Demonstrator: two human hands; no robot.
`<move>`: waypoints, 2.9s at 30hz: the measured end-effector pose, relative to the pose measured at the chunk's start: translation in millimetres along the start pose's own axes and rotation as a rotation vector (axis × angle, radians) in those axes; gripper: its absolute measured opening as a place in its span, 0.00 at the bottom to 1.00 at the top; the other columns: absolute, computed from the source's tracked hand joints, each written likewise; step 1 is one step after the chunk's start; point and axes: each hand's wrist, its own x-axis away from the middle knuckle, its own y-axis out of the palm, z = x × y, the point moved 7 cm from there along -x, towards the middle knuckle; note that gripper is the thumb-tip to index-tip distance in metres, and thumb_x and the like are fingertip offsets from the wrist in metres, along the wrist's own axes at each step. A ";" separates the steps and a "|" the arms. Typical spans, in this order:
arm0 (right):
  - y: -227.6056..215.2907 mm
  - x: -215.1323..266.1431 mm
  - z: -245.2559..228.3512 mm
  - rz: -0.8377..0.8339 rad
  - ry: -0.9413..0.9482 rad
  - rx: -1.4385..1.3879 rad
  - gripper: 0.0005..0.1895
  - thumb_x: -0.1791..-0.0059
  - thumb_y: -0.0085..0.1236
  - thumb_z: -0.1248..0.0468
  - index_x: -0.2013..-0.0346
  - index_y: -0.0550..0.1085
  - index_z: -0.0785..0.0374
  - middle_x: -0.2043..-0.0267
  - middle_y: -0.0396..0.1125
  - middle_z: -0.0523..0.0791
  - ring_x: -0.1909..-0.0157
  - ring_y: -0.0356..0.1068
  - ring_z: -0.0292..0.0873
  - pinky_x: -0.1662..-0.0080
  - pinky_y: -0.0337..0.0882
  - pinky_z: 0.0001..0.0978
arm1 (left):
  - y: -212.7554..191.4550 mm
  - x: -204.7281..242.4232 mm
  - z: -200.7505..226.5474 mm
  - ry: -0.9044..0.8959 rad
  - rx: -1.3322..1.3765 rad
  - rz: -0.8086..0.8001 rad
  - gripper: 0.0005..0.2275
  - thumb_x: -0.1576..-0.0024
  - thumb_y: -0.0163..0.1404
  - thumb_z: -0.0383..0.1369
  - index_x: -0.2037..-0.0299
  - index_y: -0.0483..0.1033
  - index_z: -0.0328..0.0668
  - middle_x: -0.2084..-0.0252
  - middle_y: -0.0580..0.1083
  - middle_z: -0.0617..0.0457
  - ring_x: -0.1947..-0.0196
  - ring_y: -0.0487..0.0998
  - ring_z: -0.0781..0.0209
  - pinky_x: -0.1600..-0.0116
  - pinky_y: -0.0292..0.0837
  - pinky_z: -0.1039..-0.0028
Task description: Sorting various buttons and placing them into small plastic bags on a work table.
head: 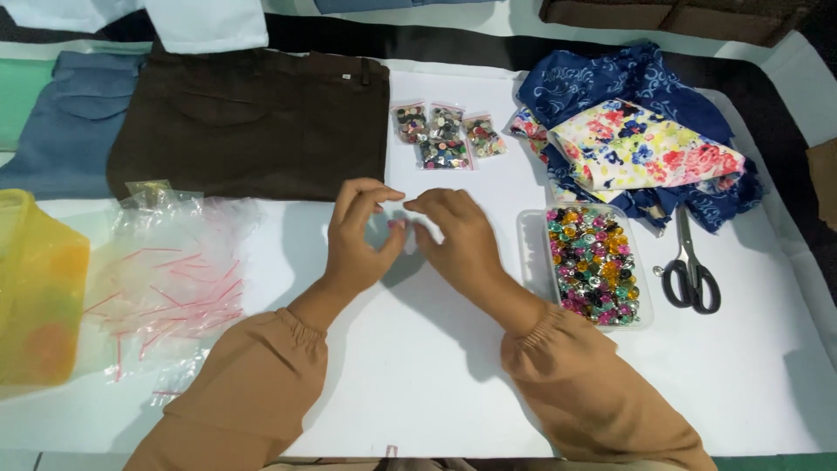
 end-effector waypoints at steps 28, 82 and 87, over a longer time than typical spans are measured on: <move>-152.7 46.1 187.6 -0.646 0.754 0.450 0.13 0.57 0.64 0.62 0.58 0.85 0.51 0.62 0.79 0.49 0.56 0.78 0.57 0.57 0.77 0.43 | 262.7 -32.0 47.0 0.025 -0.349 -0.431 0.10 0.54 0.59 0.29 0.61 0.83 0.42 0.64 0.73 0.51 0.59 0.68 0.54 0.55 0.59 0.62; -55.0 31.6 18.4 -0.095 0.021 0.170 0.07 0.57 0.66 0.63 0.64 0.81 0.54 0.81 0.68 0.41 0.74 0.73 0.44 0.70 0.73 0.31 | 23.9 9.8 1.5 0.318 -0.358 -0.090 0.12 0.50 0.63 0.26 0.60 0.82 0.58 0.67 0.76 0.66 0.64 0.72 0.62 0.55 0.65 0.70; 15.3 35.2 16.4 -0.210 0.119 0.100 0.08 0.56 0.65 0.69 0.62 0.80 0.60 0.73 0.72 0.46 0.70 0.75 0.42 0.67 0.76 0.27 | -1.1 22.3 -32.8 -0.029 -0.395 -0.275 0.08 0.47 0.62 0.26 0.62 0.83 0.53 0.65 0.79 0.60 0.60 0.76 0.58 0.54 0.69 0.66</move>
